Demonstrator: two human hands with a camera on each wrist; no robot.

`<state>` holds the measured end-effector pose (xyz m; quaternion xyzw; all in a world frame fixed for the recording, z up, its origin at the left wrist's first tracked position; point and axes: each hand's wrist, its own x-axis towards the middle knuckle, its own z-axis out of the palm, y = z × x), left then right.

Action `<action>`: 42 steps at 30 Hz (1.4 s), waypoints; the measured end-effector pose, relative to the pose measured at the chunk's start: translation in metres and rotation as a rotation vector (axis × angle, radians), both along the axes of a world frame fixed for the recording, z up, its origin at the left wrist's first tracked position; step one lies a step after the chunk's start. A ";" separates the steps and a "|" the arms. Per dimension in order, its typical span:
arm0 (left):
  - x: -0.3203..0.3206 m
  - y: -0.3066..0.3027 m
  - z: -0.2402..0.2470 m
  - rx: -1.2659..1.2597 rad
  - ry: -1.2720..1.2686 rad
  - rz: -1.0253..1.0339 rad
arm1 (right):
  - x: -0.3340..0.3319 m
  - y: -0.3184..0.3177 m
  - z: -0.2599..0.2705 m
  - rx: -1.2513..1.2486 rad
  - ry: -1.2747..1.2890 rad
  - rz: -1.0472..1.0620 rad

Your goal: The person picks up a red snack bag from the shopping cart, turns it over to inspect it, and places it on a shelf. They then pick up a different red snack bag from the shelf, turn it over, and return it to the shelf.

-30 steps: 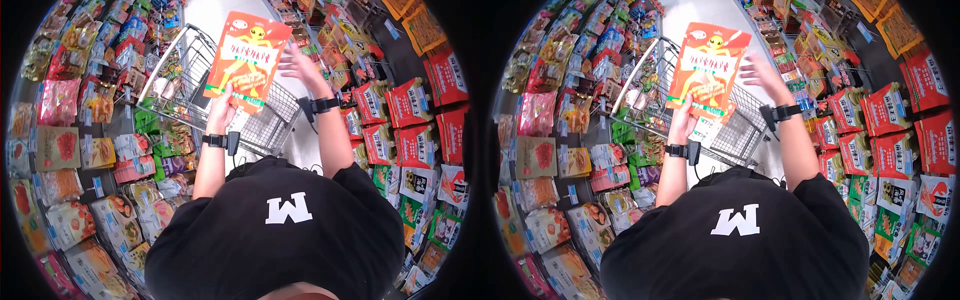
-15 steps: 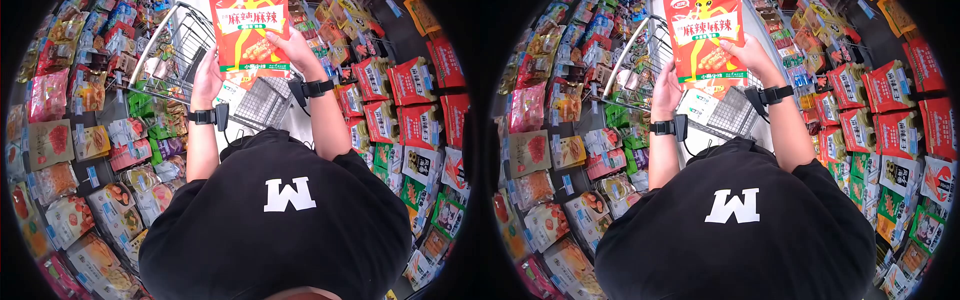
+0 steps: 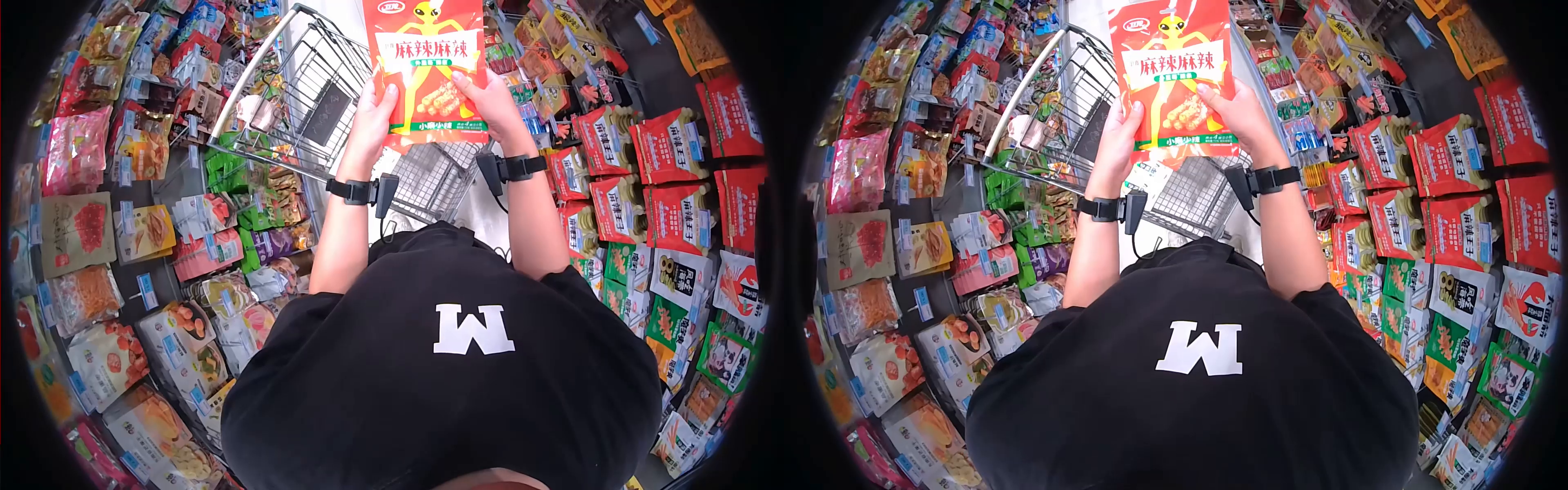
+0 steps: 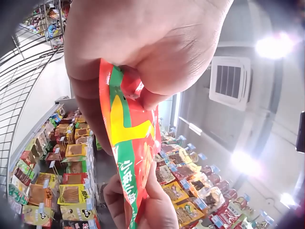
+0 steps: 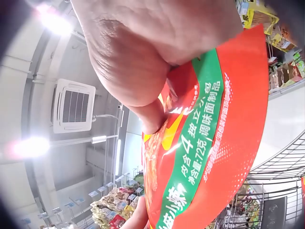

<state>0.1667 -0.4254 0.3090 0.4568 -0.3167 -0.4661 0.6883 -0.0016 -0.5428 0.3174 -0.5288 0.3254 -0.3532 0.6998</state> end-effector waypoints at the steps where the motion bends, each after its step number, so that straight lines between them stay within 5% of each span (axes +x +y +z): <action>1: 0.000 0.000 -0.001 -0.006 -0.004 0.006 | -0.001 -0.002 -0.002 0.013 -0.011 0.013; 23: -0.004 -0.003 -0.004 -0.053 -0.061 0.080 | -0.003 -0.002 -0.004 0.022 -0.019 -0.023; 25: -0.004 0.000 -0.001 -0.041 -0.055 0.082 | 0.004 0.001 -0.008 -0.370 0.030 -0.208; 26: -0.004 0.000 0.001 -0.030 -0.048 0.082 | 0.004 0.003 -0.009 -0.370 0.028 -0.212; 28: -0.007 -0.003 0.002 -0.038 -0.089 0.108 | 0.005 0.017 0.006 -0.738 0.527 -0.420; 32: -0.030 -0.010 0.012 -0.081 -0.209 0.104 | 0.019 0.009 -0.007 -0.453 0.158 -0.002; 34: -0.040 -0.010 0.009 -0.019 -0.293 -0.057 | 0.020 0.013 -0.001 -0.435 0.032 0.005; 36: -0.032 -0.016 -0.001 -0.347 -1.288 0.117 | 0.016 0.016 0.004 -0.279 -0.043 -0.021; 37: -0.028 -0.016 -0.002 -0.353 -1.292 0.119 | 0.015 0.015 0.006 -0.198 -0.081 -0.034; 39: -0.022 -0.013 0.001 -0.203 -0.616 -0.126 | 0.001 0.007 0.010 -0.038 -0.138 -0.017; 40: -0.019 -0.011 0.005 -0.202 -0.615 -0.127 | -0.006 0.004 0.012 0.127 -0.189 0.000; 42: -0.011 -0.006 0.015 -0.102 -0.326 0.133 | -0.019 0.002 0.014 0.113 -0.158 -0.016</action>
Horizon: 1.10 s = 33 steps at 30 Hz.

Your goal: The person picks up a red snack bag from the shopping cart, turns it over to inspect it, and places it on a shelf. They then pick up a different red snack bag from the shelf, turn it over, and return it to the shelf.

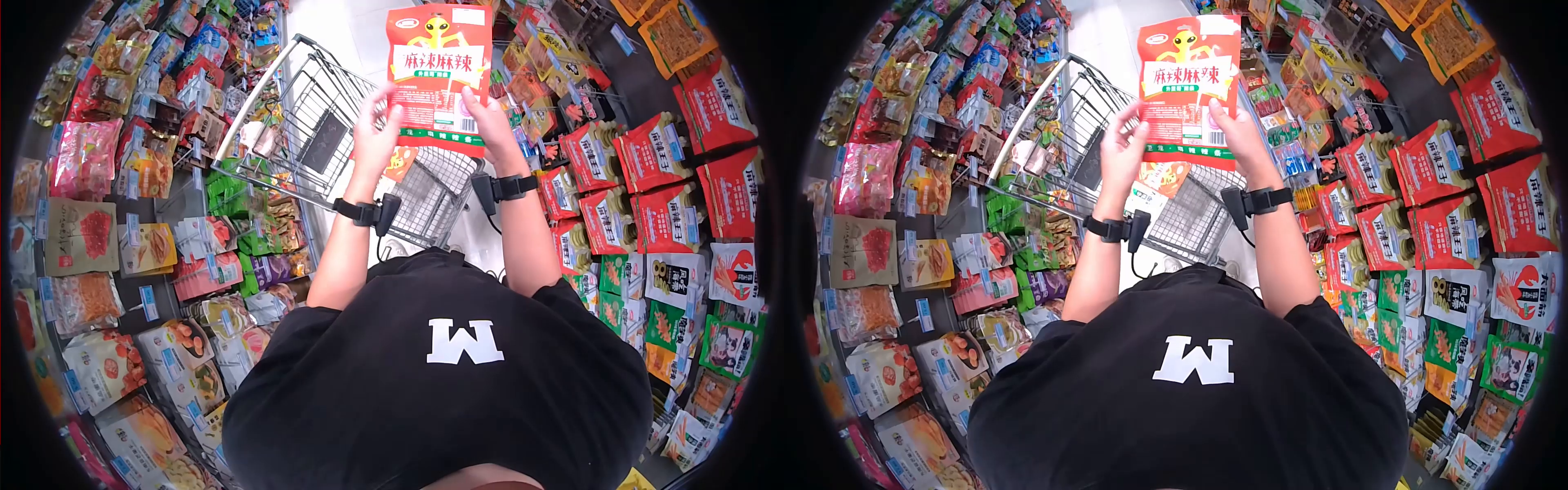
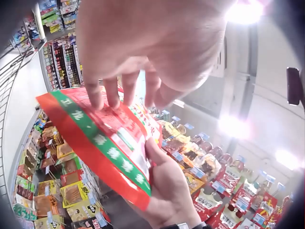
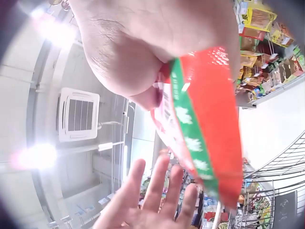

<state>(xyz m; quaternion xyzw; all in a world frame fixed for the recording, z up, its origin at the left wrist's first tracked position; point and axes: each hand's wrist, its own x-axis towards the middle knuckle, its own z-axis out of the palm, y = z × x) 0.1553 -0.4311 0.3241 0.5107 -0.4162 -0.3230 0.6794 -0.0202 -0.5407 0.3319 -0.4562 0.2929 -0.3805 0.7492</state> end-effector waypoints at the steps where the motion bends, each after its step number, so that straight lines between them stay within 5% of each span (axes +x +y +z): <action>1: 0.011 -0.004 -0.008 -0.028 -0.282 0.181 | -0.004 0.000 0.001 0.006 -0.004 0.035; 5: 0.018 -0.004 -0.013 0.030 -0.044 -0.039 | -0.007 0.001 0.001 0.026 -0.031 0.082; 7: 0.013 0.005 -0.003 0.049 0.466 -0.322 | -0.008 0.002 -0.004 0.035 -0.033 0.089; 33: 0.005 0.000 -0.011 0.009 0.413 -0.239 | -0.003 -0.007 -0.022 0.068 0.033 0.046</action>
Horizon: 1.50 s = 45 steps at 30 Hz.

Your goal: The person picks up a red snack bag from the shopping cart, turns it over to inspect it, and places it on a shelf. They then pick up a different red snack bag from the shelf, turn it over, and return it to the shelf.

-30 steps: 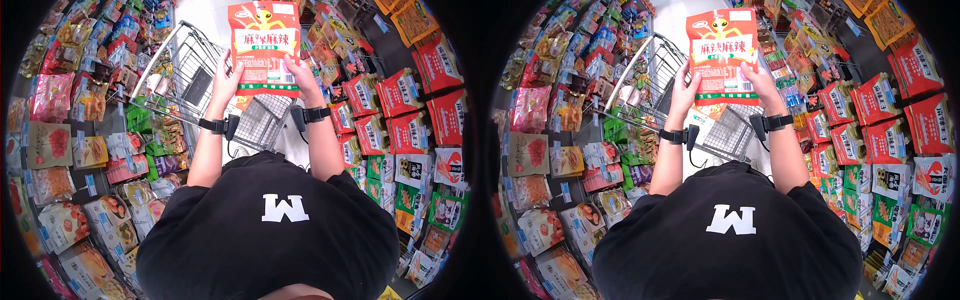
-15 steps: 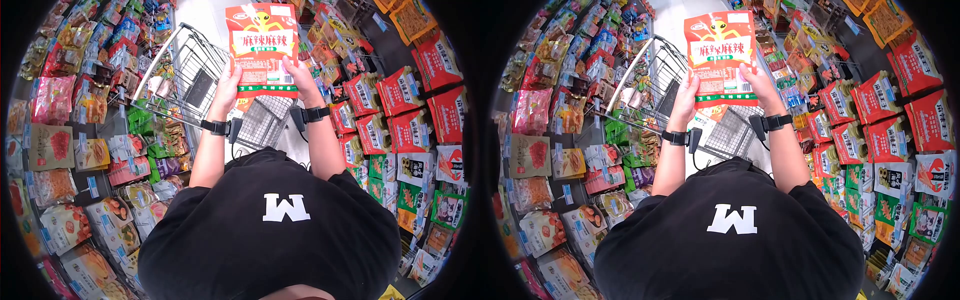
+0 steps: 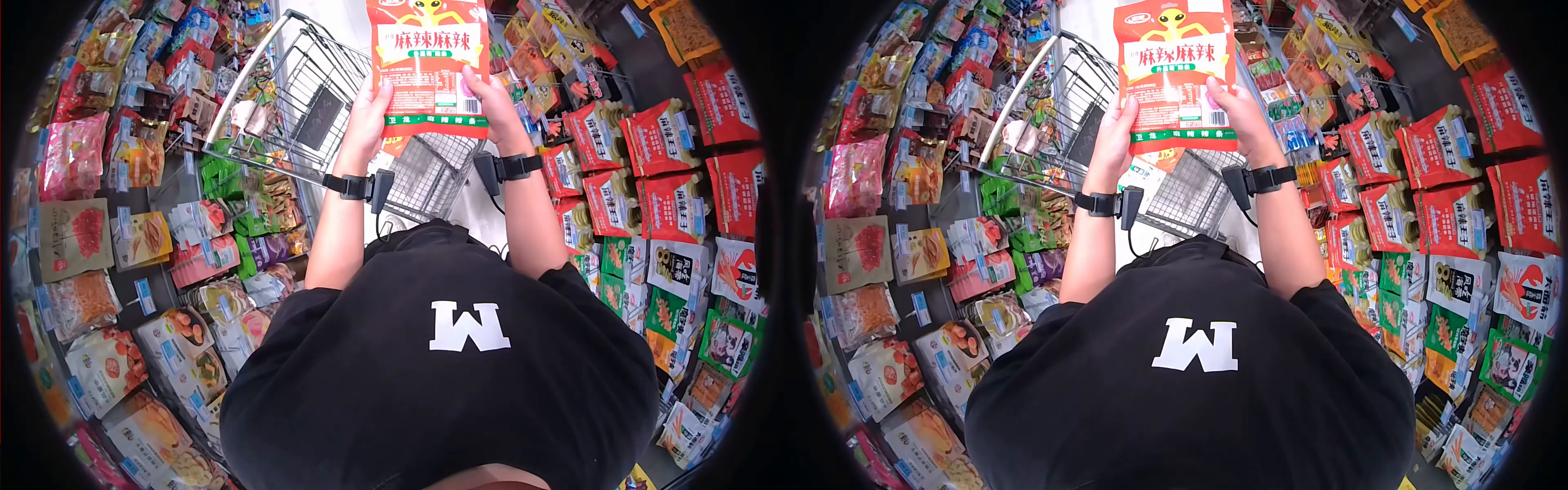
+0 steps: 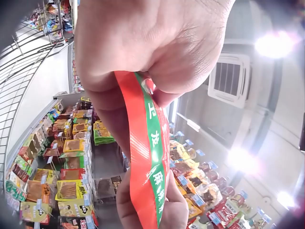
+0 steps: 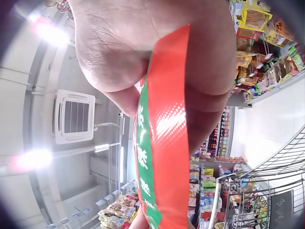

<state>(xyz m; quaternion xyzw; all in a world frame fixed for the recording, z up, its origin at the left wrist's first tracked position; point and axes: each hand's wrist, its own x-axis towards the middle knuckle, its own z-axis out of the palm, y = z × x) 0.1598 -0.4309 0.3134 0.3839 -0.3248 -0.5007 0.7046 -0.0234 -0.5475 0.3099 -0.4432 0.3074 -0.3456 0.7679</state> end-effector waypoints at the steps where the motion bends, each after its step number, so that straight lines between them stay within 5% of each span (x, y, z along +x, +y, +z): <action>1: 0.000 0.000 0.000 0.013 0.005 -0.002 | 0.000 0.000 0.000 0.001 0.002 0.000; 42: -0.003 -0.002 -0.005 -0.003 0.013 0.010 | 0.003 0.000 0.002 -0.018 -0.120 -0.005; 45: -0.003 -0.002 -0.005 0.031 -0.041 0.048 | 0.008 -0.002 -0.003 -0.331 -0.043 -0.186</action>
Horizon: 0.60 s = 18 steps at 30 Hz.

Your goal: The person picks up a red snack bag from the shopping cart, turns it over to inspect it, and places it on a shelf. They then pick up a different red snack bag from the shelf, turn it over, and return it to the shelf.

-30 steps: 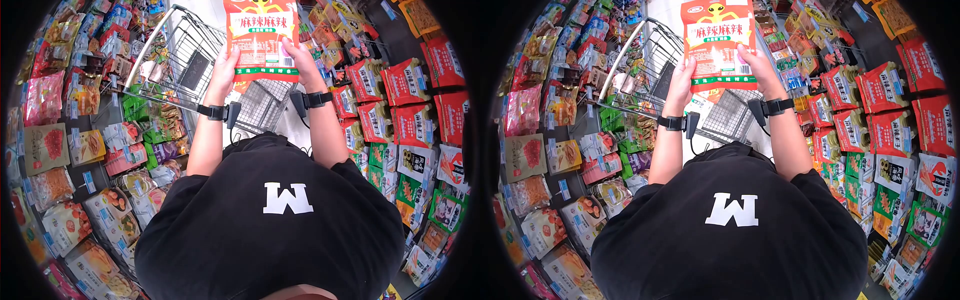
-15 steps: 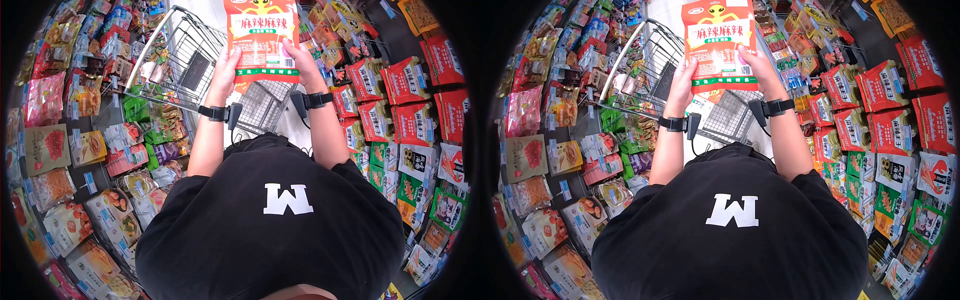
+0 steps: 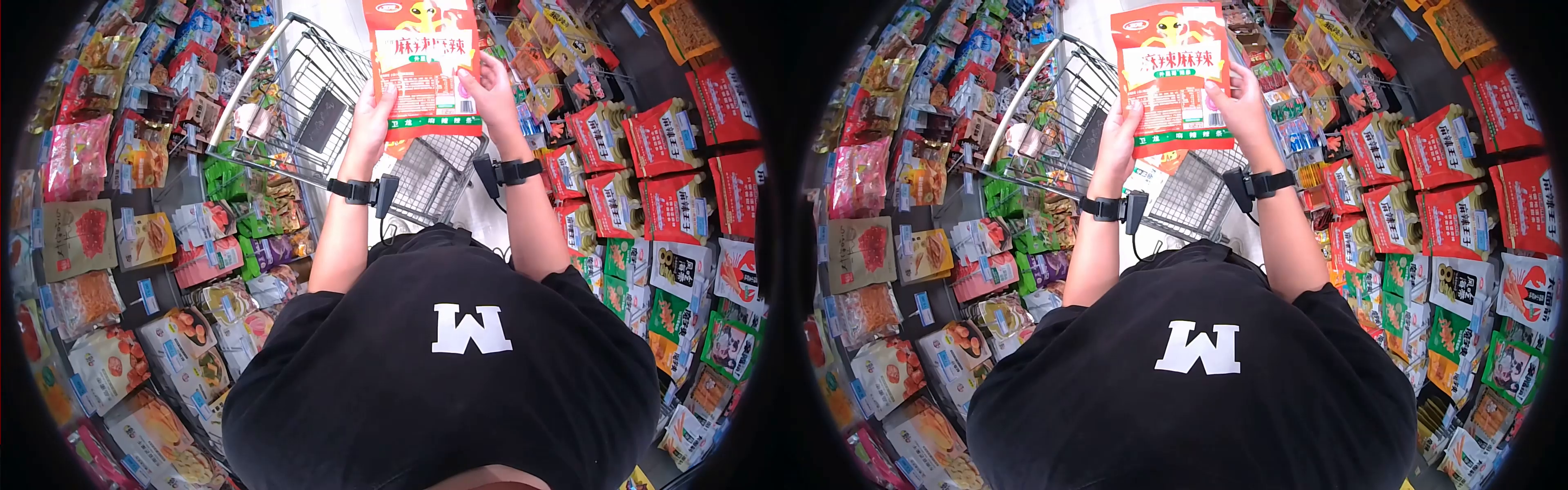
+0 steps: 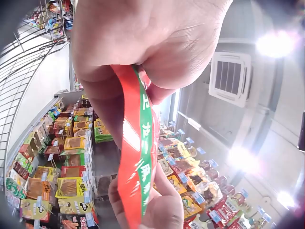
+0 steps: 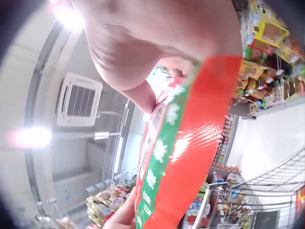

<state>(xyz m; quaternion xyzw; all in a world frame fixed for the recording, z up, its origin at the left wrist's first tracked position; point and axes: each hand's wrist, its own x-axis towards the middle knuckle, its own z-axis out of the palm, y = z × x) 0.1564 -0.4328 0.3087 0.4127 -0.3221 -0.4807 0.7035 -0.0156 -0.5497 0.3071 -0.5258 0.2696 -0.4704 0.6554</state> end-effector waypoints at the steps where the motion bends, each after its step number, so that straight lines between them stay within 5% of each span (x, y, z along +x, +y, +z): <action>1: -0.002 0.001 0.003 0.003 -0.014 0.028 | -0.001 0.000 0.000 -0.160 0.228 -0.160; 2: -0.004 0.000 0.006 0.006 -0.029 0.056 | -0.002 0.000 -0.001 -0.319 0.456 -0.322; 4: -0.009 -0.004 0.005 -0.007 -0.097 0.084 | 0.002 -0.001 0.000 -0.406 0.508 -0.350; 7: -0.025 -0.008 0.007 -0.014 -0.195 0.103 | 0.008 0.026 0.019 -0.386 0.584 -0.126; 12: -0.038 -0.013 0.019 -0.023 -0.200 0.060 | -0.002 0.029 0.020 -0.505 0.608 -0.188; 18: -0.052 -0.015 0.027 -0.043 -0.077 0.024 | -0.030 0.010 0.019 -0.336 0.371 -0.217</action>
